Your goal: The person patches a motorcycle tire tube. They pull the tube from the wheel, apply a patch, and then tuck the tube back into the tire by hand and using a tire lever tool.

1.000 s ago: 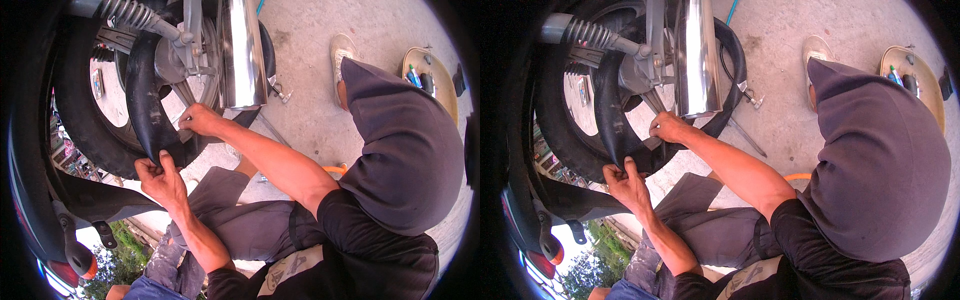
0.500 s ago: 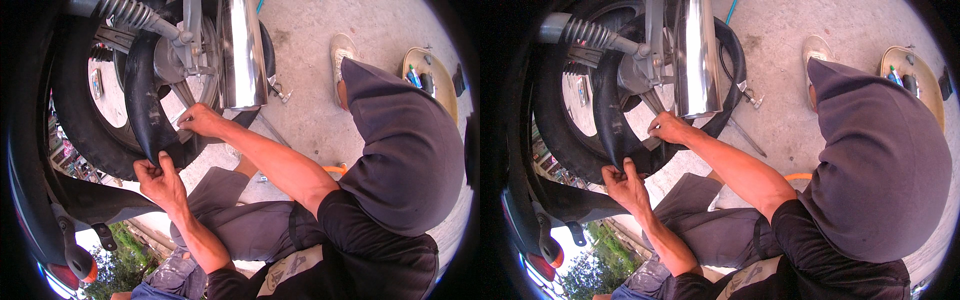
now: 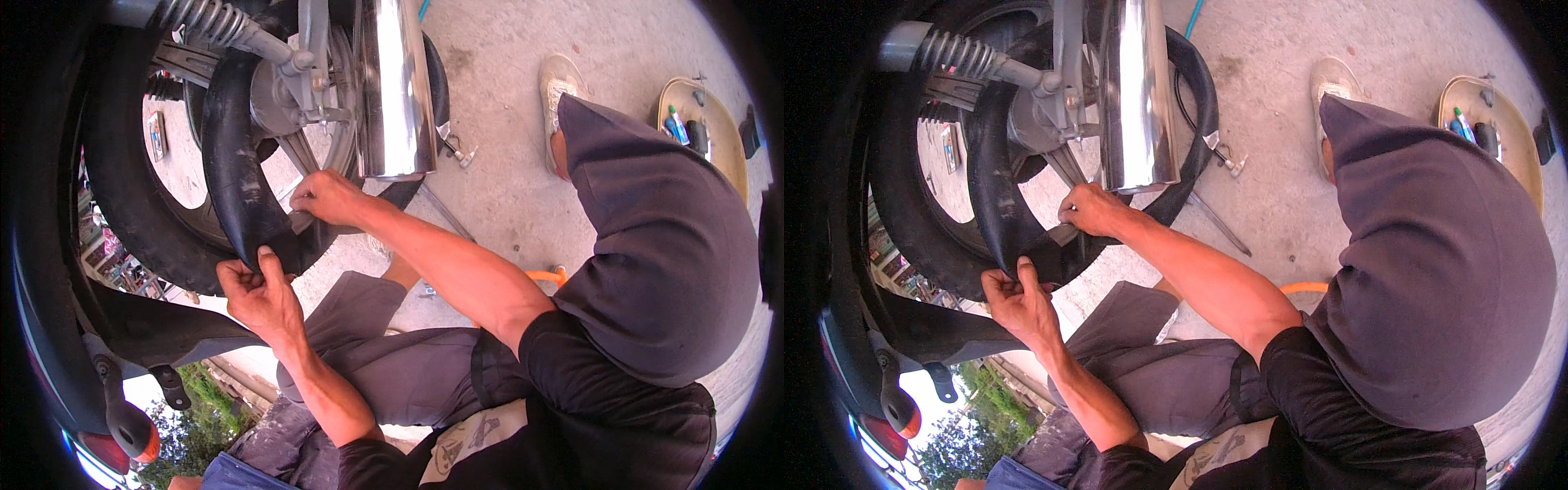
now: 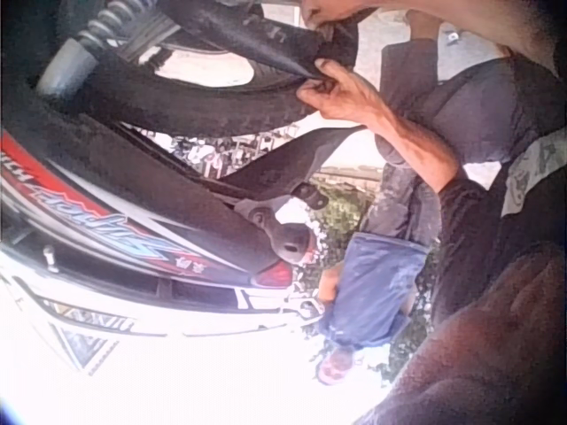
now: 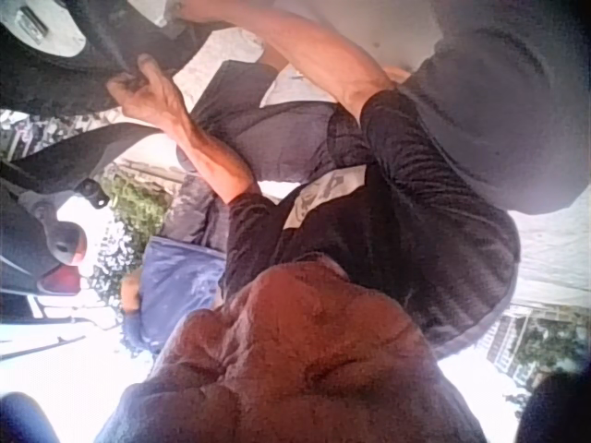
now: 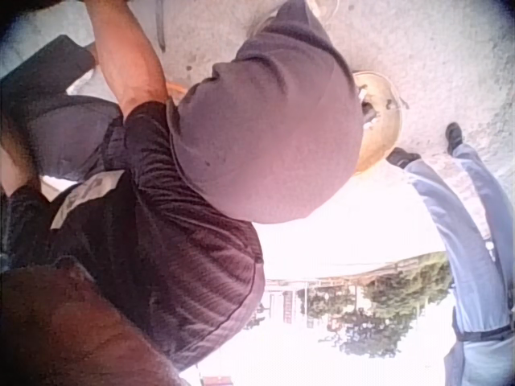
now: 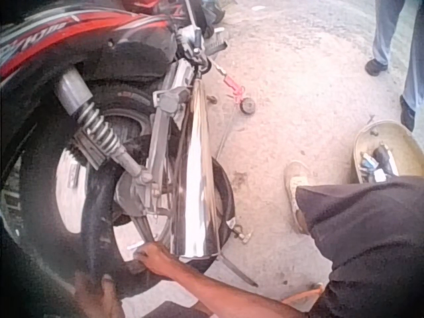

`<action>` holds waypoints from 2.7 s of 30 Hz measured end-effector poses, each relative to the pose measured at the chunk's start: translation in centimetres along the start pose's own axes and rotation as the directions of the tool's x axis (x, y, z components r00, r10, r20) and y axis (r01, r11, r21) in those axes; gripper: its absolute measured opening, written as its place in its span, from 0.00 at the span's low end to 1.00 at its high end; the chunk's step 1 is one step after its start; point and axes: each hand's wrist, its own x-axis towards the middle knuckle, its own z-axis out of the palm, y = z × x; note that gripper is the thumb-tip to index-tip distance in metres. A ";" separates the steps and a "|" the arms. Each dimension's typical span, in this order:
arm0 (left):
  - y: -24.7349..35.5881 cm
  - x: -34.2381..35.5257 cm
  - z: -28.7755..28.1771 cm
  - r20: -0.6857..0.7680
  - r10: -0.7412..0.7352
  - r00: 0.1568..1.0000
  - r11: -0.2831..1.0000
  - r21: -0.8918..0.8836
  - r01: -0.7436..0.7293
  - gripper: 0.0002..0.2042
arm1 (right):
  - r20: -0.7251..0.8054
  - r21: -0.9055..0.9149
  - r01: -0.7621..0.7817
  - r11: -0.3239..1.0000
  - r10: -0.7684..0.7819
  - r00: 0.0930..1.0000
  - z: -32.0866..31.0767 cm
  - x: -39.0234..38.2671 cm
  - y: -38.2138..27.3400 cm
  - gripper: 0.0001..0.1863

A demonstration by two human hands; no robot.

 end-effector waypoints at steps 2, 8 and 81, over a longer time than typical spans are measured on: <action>0.2 0.0 0.0 -0.003 0.003 1.000 1.000 0.003 -0.003 0.13 | -0.007 -0.028 0.053 0.998 -0.054 0.999 0.2 0.1 0.5 0.12; -0.1 0.1 -0.1 0.001 0.032 0.999 0.999 0.009 -0.032 0.14 | 0.008 -0.029 0.057 0.998 -0.057 0.998 0.1 0.2 0.6 0.12; 1.7 -0.2 0.2 -0.003 -0.036 0.999 0.994 0.103 0.036 0.14 | -0.261 0.161 0.001 0.987 0.042 0.964 0.6 -1.1 0.9 0.15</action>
